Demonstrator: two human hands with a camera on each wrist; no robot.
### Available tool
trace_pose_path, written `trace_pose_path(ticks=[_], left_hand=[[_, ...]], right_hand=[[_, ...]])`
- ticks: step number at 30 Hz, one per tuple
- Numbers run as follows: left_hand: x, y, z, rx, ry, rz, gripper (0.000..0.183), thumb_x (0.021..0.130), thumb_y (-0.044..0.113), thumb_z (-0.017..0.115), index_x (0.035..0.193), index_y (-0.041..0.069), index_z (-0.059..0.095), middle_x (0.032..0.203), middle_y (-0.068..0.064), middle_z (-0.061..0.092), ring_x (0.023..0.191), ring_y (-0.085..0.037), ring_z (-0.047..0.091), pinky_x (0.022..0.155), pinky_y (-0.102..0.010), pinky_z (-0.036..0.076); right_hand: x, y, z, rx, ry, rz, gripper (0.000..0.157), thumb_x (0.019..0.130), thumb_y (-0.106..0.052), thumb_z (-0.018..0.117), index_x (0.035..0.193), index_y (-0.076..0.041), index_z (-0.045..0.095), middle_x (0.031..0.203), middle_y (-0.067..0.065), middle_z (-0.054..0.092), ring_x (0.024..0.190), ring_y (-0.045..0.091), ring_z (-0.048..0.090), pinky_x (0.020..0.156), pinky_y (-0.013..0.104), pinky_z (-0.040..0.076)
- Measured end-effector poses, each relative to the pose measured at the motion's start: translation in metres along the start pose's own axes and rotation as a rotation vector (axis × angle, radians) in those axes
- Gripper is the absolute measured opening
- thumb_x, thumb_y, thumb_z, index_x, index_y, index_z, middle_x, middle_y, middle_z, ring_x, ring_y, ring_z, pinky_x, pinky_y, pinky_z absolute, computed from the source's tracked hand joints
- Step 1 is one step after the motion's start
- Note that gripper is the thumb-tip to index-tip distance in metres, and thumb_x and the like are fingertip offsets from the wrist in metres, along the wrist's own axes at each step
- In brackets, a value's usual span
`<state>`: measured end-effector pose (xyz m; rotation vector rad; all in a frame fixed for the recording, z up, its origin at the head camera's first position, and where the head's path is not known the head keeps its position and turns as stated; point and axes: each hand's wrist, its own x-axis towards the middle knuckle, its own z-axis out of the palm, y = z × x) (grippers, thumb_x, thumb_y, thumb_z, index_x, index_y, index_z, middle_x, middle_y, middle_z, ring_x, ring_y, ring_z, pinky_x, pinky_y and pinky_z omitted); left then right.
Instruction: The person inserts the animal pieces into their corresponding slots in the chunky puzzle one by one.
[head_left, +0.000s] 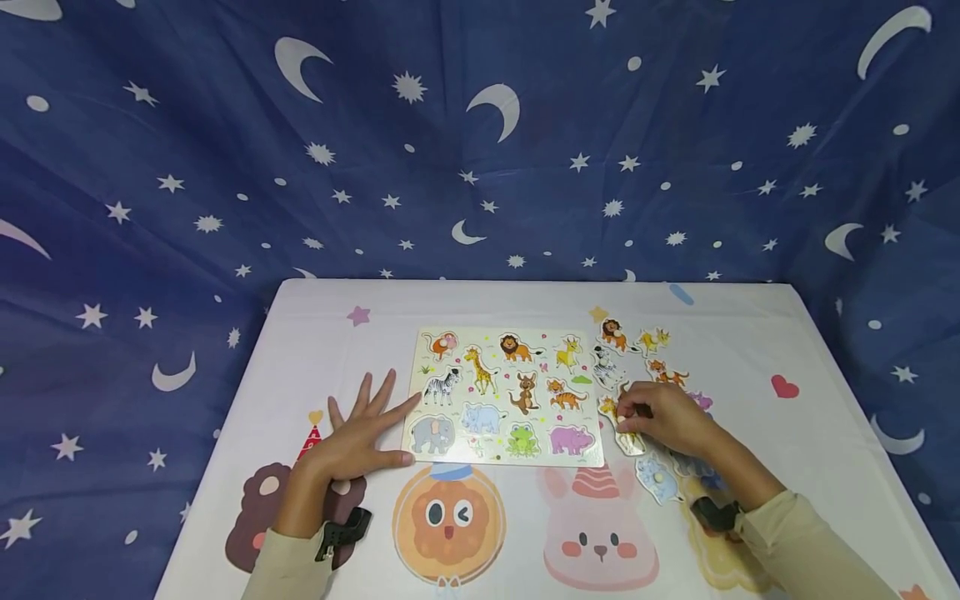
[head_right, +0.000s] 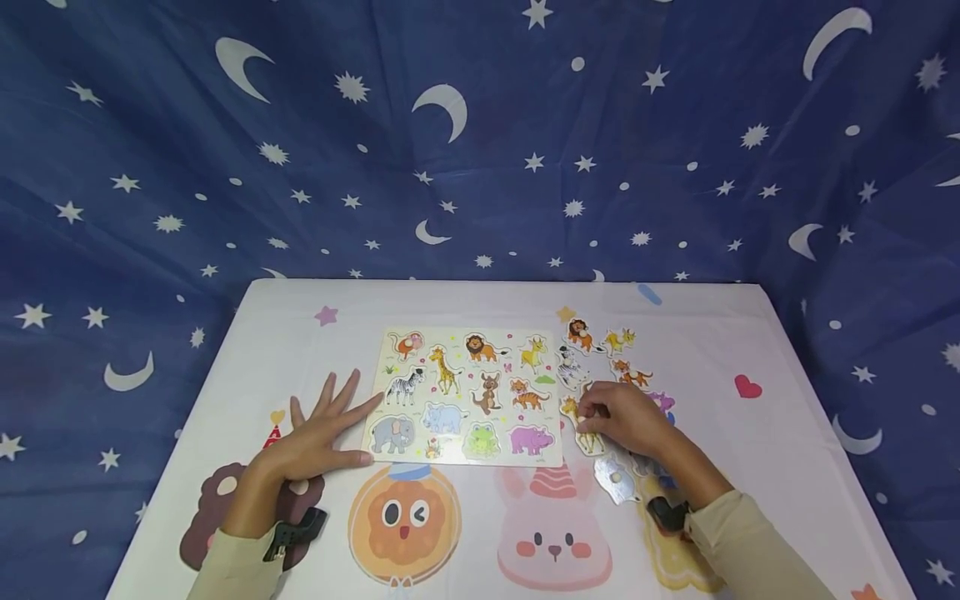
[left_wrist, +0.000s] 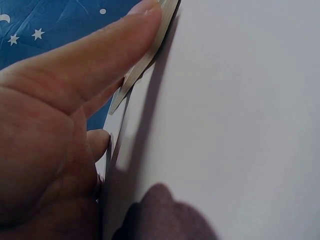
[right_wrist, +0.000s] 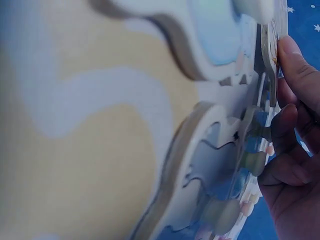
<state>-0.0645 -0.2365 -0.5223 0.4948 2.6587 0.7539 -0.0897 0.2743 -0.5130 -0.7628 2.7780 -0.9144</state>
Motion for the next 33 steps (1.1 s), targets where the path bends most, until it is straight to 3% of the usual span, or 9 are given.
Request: trace_pose_path(ticks=[17,33], left_hand=[[0.000,-0.001,0.000,0.001,-0.001,0.000,0.092,0.079,0.060,0.079,0.158,0.035,0.038,0.174,-0.012,0.001,0.156,-0.049,-0.015,0.101,-0.085,-0.021],[0.000,-0.002,0.000,-0.008,-0.001,0.006,0.092,0.079,0.060,0.079,0.158,0.035,0.038,0.174,-0.013,0.001,0.155,-0.049,-0.016,0.100,-0.085,-0.022]], right_hand=[[0.011,-0.013,-0.004,0.023,0.046,-0.014,0.019,0.079,-0.020,0.088,0.087,-0.026,0.072,0.080,-0.018,0.063,0.070,0.001,0.053,0.062,0.021,0.048],[0.046,-0.030,0.008,0.105,0.061,-0.067,0.016,0.080,-0.020,0.087,0.087,-0.024,0.074,0.079,-0.014,0.064,0.069,0.003,0.053,0.060,0.021,0.048]])
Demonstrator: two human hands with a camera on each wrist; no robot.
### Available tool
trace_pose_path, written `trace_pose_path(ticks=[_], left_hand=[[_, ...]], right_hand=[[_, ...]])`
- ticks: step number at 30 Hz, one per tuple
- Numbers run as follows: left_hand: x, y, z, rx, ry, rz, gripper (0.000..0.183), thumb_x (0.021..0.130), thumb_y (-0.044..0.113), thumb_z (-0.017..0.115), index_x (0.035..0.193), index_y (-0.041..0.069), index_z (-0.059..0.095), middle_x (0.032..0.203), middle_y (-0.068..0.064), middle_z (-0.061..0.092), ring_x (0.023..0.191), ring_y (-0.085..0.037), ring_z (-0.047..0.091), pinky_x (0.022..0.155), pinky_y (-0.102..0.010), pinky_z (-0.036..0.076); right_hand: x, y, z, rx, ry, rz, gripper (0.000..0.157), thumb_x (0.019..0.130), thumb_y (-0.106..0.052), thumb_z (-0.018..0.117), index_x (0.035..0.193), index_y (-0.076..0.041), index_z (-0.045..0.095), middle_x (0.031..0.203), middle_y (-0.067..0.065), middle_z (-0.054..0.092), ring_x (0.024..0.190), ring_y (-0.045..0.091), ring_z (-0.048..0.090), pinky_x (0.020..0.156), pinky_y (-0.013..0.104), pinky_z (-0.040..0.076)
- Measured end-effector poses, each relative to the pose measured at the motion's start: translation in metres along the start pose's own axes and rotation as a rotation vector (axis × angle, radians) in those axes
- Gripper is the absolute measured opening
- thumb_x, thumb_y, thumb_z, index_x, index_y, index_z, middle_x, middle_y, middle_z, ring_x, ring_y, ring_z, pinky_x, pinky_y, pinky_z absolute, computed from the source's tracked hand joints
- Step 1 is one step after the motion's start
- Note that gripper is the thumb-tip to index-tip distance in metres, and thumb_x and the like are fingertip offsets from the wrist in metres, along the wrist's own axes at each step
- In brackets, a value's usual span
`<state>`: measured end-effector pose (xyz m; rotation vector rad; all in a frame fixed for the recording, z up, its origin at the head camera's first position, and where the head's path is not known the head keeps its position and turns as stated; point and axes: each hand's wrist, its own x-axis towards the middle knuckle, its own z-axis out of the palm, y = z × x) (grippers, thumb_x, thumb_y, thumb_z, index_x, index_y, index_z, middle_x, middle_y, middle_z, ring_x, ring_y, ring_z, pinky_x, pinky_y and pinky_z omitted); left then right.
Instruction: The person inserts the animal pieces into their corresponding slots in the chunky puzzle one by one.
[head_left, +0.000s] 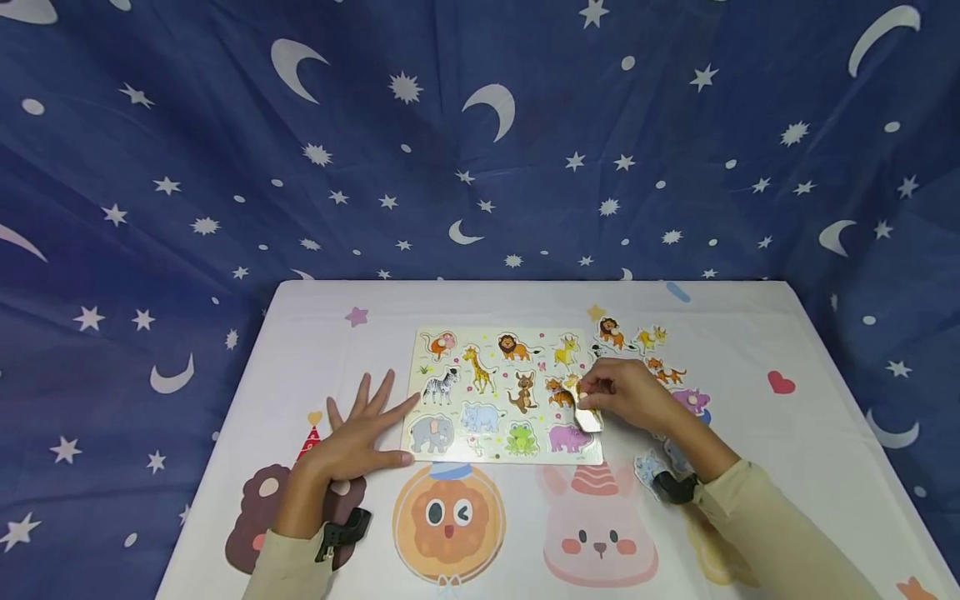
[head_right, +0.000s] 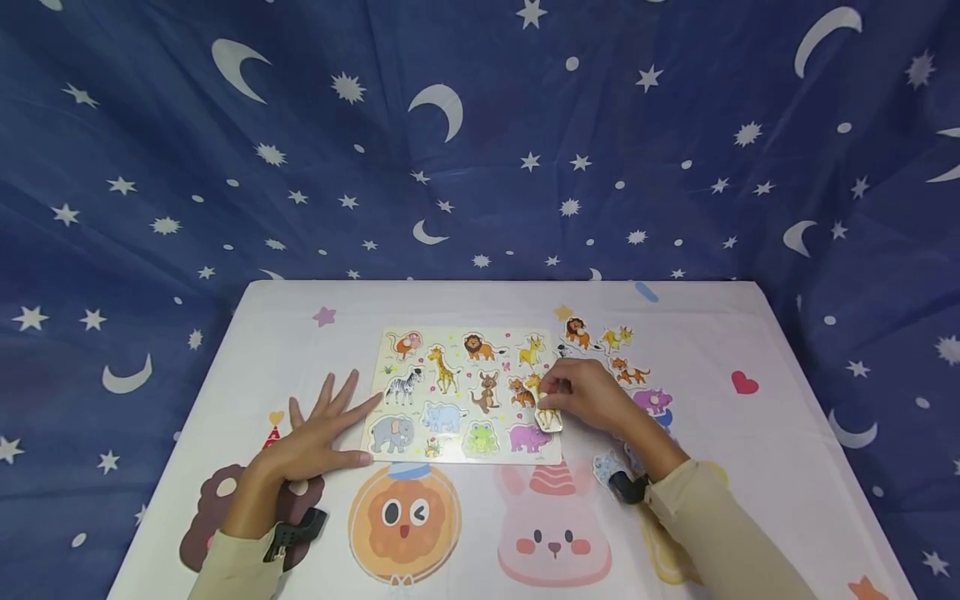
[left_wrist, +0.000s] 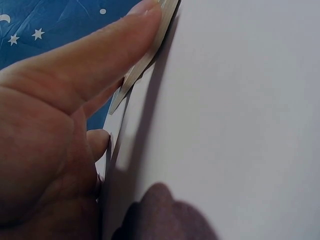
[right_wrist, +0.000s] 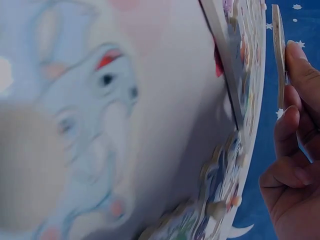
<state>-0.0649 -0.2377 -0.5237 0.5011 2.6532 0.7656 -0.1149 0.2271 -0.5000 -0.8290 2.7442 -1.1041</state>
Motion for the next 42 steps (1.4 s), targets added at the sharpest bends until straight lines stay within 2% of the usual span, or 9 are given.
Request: trace_pose_path(ticks=[8,18,24,27,29,31,34,42], left_hand=[[-0.001,0.000,0.001,0.005,0.005,-0.003,0.093,0.078,0.061,0.078,0.158,0.037,0.038,0.174,-0.012,0.001,0.156,-0.048,-0.016,0.101,-0.085,-0.021],[-0.004,0.000,0.001,0.008,0.004,-0.004,0.093,0.079,0.061,0.078,0.158,0.037,0.037,0.174,-0.011,0.000,0.156,-0.048,-0.016,0.101,-0.085,-0.021],[-0.003,0.000,0.000,0.018,0.012,0.002,0.093,0.079,0.060,0.078,0.158,0.036,0.036,0.174,-0.011,0.000,0.156,-0.048,-0.016,0.101,-0.085,-0.022],[-0.002,0.000,0.000,0.014,0.011,-0.001,0.094,0.078,0.061,0.078,0.158,0.037,0.036,0.174,-0.011,0.001,0.156,-0.048,-0.016,0.101,-0.085,-0.022],[-0.001,0.000,0.001,0.015,0.007,-0.002,0.094,0.078,0.062,0.078,0.158,0.038,0.036,0.174,-0.010,0.000,0.156,-0.048,-0.016,0.101,-0.085,-0.022],[0.000,0.000,0.001,0.016,0.001,-0.005,0.094,0.078,0.062,0.078,0.158,0.038,0.035,0.174,-0.009,0.000,0.156,-0.046,-0.017,0.102,-0.084,-0.022],[0.001,-0.001,0.001,0.022,-0.005,-0.007,0.093,0.079,0.062,0.078,0.158,0.039,0.035,0.174,-0.009,-0.001,0.156,-0.045,-0.017,0.102,-0.084,-0.021],[0.000,0.000,0.000,0.018,0.005,0.004,0.093,0.079,0.060,0.078,0.158,0.037,0.036,0.174,-0.011,0.001,0.156,-0.048,-0.016,0.101,-0.085,-0.021]], right_hand=[[0.019,-0.010,0.006,0.032,-0.034,0.018,0.015,0.081,-0.021,0.087,0.087,-0.024,0.073,0.082,-0.013,0.064,0.071,0.006,0.054,0.063,0.023,0.048],[0.046,-0.019,0.021,0.010,-0.089,0.029,0.013,0.083,-0.025,0.086,0.087,-0.024,0.074,0.082,-0.014,0.065,0.071,0.007,0.055,0.065,0.025,0.047],[0.064,-0.024,0.029,0.001,-0.089,-0.017,0.014,0.082,-0.026,0.086,0.086,-0.023,0.074,0.081,-0.015,0.066,0.070,0.005,0.054,0.067,0.027,0.049],[0.074,-0.027,0.035,0.024,-0.093,-0.028,0.014,0.082,-0.025,0.086,0.086,-0.022,0.074,0.081,-0.013,0.066,0.070,0.006,0.053,0.087,0.032,0.055],[0.079,-0.028,0.040,0.035,-0.105,-0.014,0.013,0.082,-0.024,0.086,0.086,-0.022,0.073,0.081,-0.012,0.065,0.071,0.006,0.053,0.089,0.034,0.054],[0.084,-0.030,0.044,0.032,-0.114,0.007,0.013,0.082,-0.024,0.086,0.085,-0.023,0.073,0.081,-0.012,0.064,0.072,0.008,0.053,0.089,0.033,0.053],[0.091,-0.034,0.049,0.017,-0.123,0.026,0.013,0.083,-0.027,0.085,0.084,-0.024,0.073,0.082,-0.012,0.064,0.074,0.008,0.053,0.072,0.030,0.048],[0.111,-0.044,0.060,0.056,-0.140,-0.004,0.012,0.084,-0.025,0.084,0.088,-0.021,0.073,0.084,-0.009,0.065,0.073,0.008,0.057,0.069,0.027,0.051]])
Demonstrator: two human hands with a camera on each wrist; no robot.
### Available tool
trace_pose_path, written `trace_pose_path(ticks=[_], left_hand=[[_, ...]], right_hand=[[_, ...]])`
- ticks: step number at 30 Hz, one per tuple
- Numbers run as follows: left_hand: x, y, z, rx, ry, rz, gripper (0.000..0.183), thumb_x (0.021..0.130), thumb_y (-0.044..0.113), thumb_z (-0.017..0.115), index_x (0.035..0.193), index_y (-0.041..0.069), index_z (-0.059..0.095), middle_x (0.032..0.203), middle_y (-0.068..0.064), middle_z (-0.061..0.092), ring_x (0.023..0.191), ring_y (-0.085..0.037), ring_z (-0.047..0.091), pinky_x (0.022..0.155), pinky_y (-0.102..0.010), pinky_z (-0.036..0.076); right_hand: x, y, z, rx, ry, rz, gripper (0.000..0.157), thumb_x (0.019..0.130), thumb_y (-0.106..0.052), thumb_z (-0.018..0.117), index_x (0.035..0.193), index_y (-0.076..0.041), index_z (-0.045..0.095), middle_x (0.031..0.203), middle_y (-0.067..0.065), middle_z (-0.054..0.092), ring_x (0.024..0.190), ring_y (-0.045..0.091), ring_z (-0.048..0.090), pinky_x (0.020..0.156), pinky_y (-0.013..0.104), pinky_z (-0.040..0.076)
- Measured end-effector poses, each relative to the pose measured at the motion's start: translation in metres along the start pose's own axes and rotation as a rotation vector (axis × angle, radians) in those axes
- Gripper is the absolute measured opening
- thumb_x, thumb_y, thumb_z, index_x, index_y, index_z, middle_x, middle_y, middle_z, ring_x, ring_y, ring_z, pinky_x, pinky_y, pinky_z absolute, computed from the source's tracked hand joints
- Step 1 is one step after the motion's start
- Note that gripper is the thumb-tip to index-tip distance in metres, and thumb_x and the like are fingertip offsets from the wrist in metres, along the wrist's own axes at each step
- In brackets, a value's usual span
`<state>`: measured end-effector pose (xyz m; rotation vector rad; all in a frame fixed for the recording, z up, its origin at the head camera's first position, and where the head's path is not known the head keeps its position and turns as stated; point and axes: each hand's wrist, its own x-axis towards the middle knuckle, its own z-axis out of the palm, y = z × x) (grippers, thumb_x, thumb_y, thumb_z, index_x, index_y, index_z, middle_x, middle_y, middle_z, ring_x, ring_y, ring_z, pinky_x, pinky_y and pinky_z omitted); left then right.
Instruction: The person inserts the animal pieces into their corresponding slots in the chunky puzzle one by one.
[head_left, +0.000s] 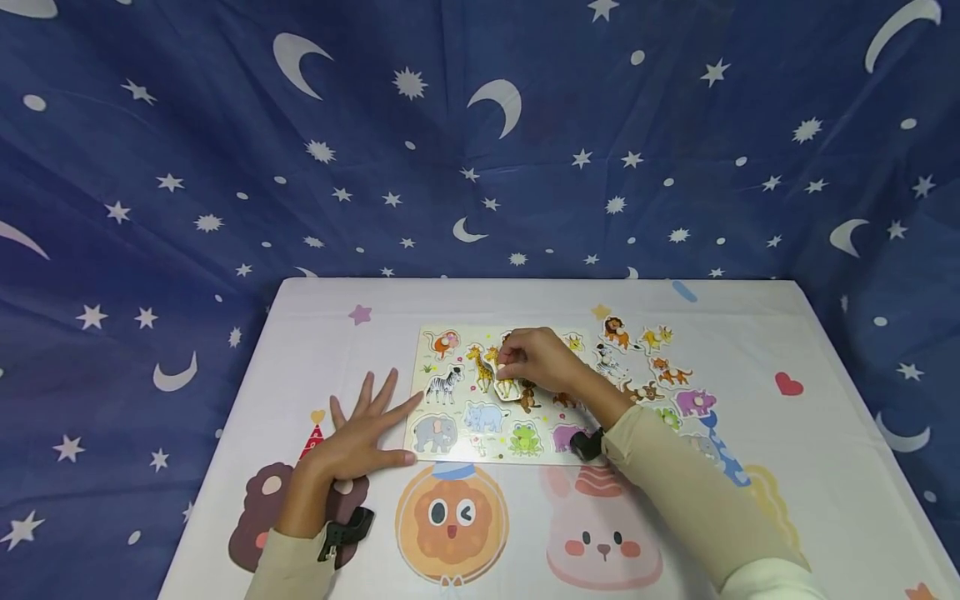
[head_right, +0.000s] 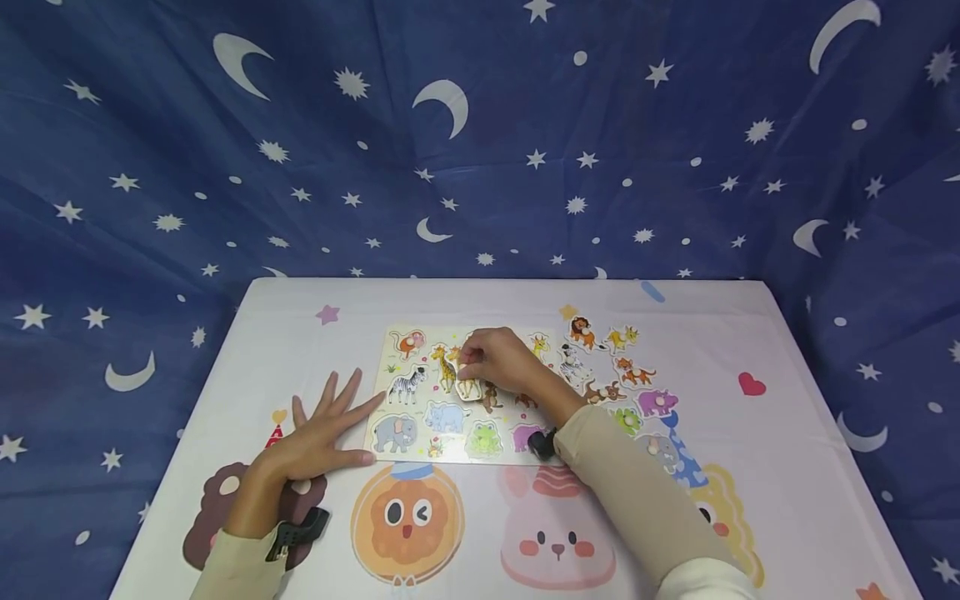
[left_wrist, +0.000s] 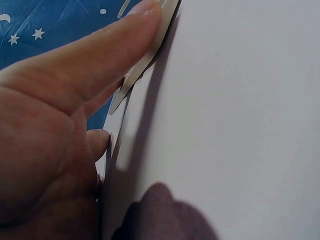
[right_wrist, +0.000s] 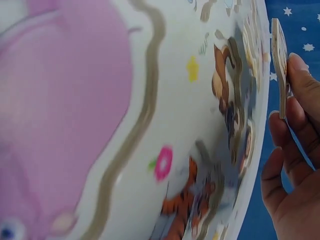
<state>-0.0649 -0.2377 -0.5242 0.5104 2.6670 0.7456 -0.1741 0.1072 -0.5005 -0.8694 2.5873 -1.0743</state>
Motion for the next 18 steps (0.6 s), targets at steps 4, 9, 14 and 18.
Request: trace_pose_path(ticks=[4,9,14,18], left_hand=[[-0.001,0.000,0.000,0.005,0.005,0.003,0.092,0.080,0.060,0.078,0.158,0.036,0.036,0.174,-0.011,0.001,0.156,-0.048,-0.015,0.102,-0.085,-0.021],[-0.001,0.000,0.000,0.003,0.007,-0.001,0.093,0.080,0.060,0.078,0.159,0.036,0.036,0.174,-0.011,0.001,0.156,-0.048,-0.015,0.102,-0.085,-0.021],[-0.002,0.000,0.000,0.003,0.009,0.009,0.093,0.080,0.060,0.078,0.159,0.036,0.035,0.174,-0.012,0.001,0.156,-0.049,-0.015,0.101,-0.085,-0.021],[-0.001,0.000,-0.001,0.005,0.003,0.018,0.091,0.081,0.061,0.077,0.159,0.035,0.036,0.174,-0.012,0.001,0.156,-0.049,-0.015,0.101,-0.085,-0.020]], right_hand=[[0.008,-0.002,0.007,-0.008,-0.007,0.021,0.012,0.084,-0.026,0.084,0.089,-0.021,0.074,0.084,-0.010,0.065,0.074,0.008,0.057,0.070,0.027,0.051],[0.016,-0.002,0.016,-0.017,-0.018,0.057,0.012,0.085,-0.027,0.084,0.088,-0.022,0.074,0.085,-0.009,0.065,0.074,0.008,0.057,0.071,0.027,0.050],[0.022,-0.002,0.019,-0.042,-0.025,0.081,0.012,0.085,-0.029,0.084,0.088,-0.022,0.074,0.084,-0.008,0.064,0.073,0.009,0.055,0.069,0.027,0.049],[0.026,-0.003,0.016,-0.041,-0.046,0.097,0.012,0.086,-0.028,0.083,0.089,-0.021,0.074,0.084,-0.006,0.064,0.072,0.010,0.055,0.068,0.027,0.049]])
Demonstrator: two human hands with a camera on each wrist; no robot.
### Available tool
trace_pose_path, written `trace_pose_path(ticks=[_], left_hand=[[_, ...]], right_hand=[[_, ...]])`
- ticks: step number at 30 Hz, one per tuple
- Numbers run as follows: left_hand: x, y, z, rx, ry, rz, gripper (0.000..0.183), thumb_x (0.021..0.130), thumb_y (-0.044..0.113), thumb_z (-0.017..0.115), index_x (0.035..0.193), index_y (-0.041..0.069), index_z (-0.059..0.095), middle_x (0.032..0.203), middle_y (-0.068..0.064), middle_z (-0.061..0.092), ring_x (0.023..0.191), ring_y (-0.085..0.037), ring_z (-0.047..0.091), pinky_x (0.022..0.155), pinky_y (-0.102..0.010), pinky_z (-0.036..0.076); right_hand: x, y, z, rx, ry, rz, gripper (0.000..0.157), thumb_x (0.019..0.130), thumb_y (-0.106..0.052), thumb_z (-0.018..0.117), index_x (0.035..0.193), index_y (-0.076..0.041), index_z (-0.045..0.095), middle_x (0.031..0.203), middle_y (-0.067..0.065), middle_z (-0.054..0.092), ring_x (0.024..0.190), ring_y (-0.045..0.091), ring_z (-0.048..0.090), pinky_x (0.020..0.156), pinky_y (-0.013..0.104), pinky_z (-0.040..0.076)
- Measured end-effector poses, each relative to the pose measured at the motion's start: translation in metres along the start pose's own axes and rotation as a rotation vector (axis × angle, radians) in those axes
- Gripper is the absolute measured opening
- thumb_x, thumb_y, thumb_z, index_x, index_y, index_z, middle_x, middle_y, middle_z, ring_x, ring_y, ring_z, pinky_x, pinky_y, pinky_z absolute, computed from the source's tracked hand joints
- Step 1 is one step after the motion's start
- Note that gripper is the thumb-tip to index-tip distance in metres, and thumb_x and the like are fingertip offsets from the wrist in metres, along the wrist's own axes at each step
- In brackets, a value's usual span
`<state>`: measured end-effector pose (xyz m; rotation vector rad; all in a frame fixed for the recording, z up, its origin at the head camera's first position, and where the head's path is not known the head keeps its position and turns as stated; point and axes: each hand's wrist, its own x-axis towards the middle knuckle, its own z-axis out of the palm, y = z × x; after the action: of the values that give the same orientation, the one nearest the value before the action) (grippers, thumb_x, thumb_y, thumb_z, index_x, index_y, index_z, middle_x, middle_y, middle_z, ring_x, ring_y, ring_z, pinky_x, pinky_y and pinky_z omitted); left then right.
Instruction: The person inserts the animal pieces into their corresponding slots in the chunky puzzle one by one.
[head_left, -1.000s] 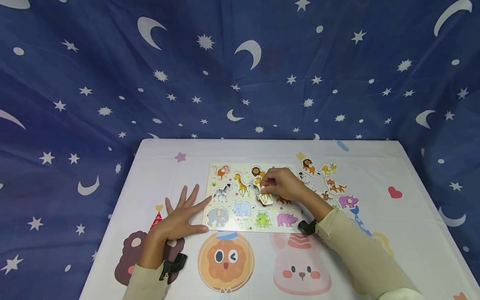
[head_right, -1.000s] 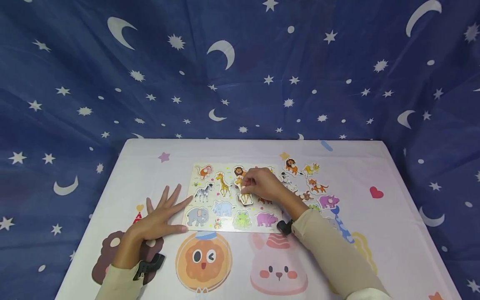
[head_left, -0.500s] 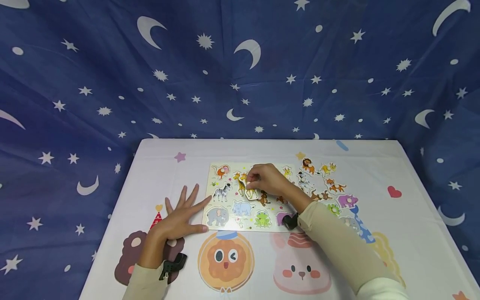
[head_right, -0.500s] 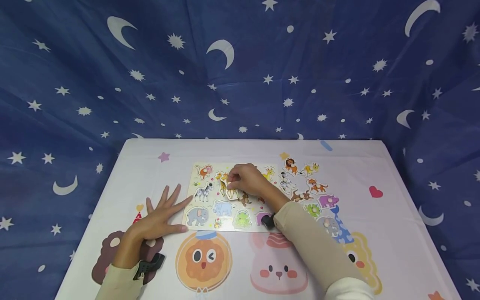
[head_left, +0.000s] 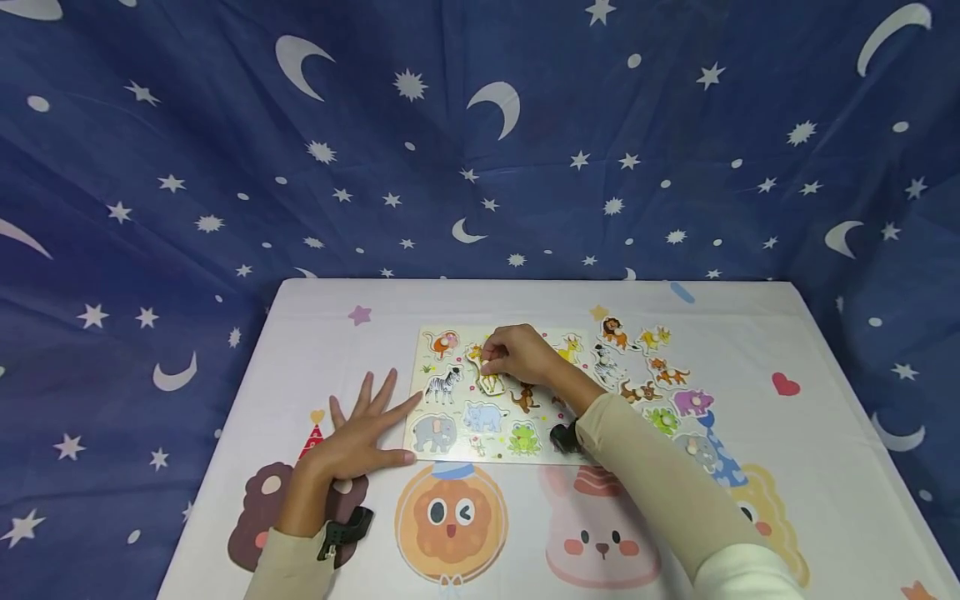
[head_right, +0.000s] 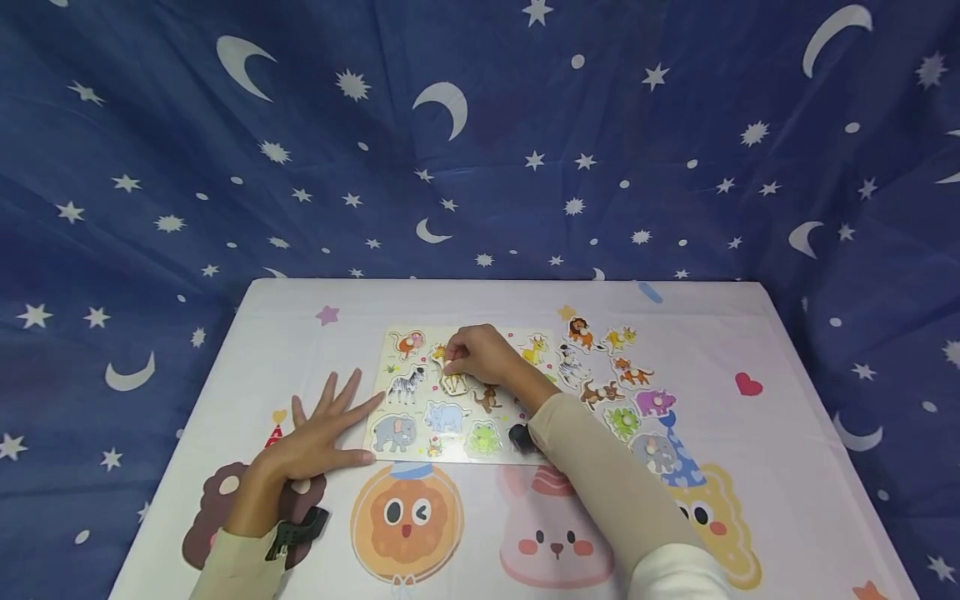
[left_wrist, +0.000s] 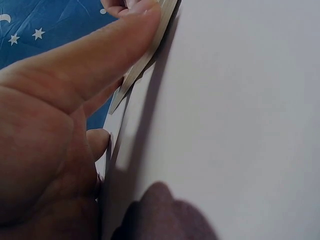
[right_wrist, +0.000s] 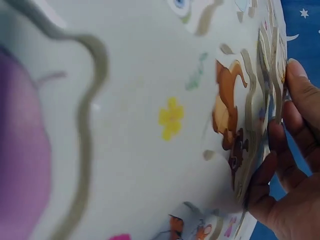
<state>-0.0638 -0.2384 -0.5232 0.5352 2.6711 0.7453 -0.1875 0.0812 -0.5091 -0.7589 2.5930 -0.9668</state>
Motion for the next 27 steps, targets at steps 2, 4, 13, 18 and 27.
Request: trace_pose_path(ticks=[2,4,13,18,27], left_hand=[[0.0008,0.0004,-0.0014,-0.002,-0.005,0.000,0.091,0.081,0.060,0.077,0.159,0.035,0.036,0.174,-0.012,0.001,0.156,-0.049,-0.015,0.101,-0.085,-0.020],[0.0014,0.0004,-0.0021,-0.008,-0.009,-0.001,0.091,0.081,0.060,0.077,0.159,0.035,0.036,0.174,-0.013,0.001,0.156,-0.049,-0.015,0.101,-0.085,-0.020],[0.0010,-0.0013,0.0010,-0.004,-0.008,-0.006,0.092,0.079,0.063,0.076,0.158,0.035,0.037,0.174,-0.012,0.001,0.155,-0.050,-0.015,0.101,-0.086,-0.020],[0.0021,0.0005,0.0000,-0.012,-0.004,-0.003,0.092,0.079,0.063,0.076,0.158,0.035,0.037,0.174,-0.012,0.001,0.155,-0.050,-0.015,0.101,-0.085,-0.021],[0.0008,0.0021,-0.0010,-0.019,-0.003,-0.009,0.091,0.079,0.061,0.078,0.158,0.035,0.038,0.173,-0.014,0.002,0.155,-0.051,-0.014,0.100,-0.086,-0.020]], right_hand=[[0.0016,-0.0010,-0.0027,-0.001,-0.015,0.016,0.012,0.087,-0.029,0.082,0.089,-0.021,0.074,0.084,-0.005,0.065,0.072,0.011,0.056,0.067,0.027,0.049],[0.0027,-0.0015,-0.0046,-0.006,-0.025,0.034,0.012,0.087,-0.030,0.082,0.088,-0.021,0.073,0.084,-0.005,0.065,0.072,0.011,0.056,0.067,0.027,0.049],[0.0038,-0.0032,-0.0039,-0.013,-0.031,0.086,0.012,0.086,-0.029,0.083,0.086,-0.021,0.073,0.082,-0.005,0.065,0.073,0.011,0.057,0.069,0.028,0.049],[0.0050,-0.0080,-0.0050,-0.035,-0.011,0.101,0.013,0.086,-0.028,0.083,0.084,-0.020,0.073,0.081,-0.004,0.065,0.073,0.012,0.056,0.070,0.029,0.048],[0.0059,-0.0088,0.0027,-0.038,0.019,0.087,0.014,0.084,-0.028,0.085,0.083,-0.019,0.074,0.077,-0.006,0.065,0.071,0.010,0.054,0.069,0.027,0.047]])
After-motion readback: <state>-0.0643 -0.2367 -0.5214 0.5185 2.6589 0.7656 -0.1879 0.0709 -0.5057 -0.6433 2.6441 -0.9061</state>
